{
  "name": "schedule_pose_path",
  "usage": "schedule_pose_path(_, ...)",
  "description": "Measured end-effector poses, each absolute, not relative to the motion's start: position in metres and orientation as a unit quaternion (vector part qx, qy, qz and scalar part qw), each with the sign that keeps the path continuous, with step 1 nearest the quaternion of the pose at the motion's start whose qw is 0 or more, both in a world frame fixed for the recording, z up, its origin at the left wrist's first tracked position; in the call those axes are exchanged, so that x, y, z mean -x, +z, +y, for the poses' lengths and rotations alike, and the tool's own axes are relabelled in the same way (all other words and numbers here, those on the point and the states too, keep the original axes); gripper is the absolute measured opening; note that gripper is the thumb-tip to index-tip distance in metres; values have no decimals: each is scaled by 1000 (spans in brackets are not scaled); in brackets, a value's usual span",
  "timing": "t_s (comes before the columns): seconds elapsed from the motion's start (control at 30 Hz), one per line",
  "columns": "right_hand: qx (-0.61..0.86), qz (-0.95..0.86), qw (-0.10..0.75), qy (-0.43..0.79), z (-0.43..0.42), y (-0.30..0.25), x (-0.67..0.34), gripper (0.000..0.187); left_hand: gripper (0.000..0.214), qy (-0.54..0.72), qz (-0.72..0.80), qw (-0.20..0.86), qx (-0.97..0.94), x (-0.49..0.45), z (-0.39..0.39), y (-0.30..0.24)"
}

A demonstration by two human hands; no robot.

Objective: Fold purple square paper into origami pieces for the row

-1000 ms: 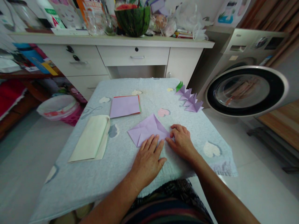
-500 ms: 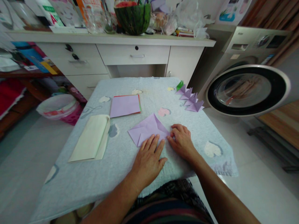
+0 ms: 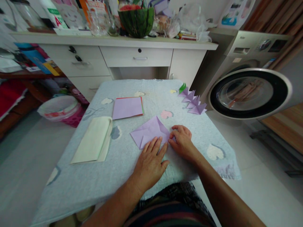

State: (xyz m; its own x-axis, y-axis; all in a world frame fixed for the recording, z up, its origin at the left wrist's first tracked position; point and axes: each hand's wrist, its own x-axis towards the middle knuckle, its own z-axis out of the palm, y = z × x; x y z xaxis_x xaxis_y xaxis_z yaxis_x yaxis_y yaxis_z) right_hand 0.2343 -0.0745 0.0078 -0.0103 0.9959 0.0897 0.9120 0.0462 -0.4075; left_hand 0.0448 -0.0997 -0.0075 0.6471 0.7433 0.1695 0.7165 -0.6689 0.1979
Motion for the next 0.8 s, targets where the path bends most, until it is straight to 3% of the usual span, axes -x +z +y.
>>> schedule_pose_path(0.8, 693, -697, 142, 117, -69, 6, -229, 15, 61, 122, 406, 43, -905, -44, -101, -8)
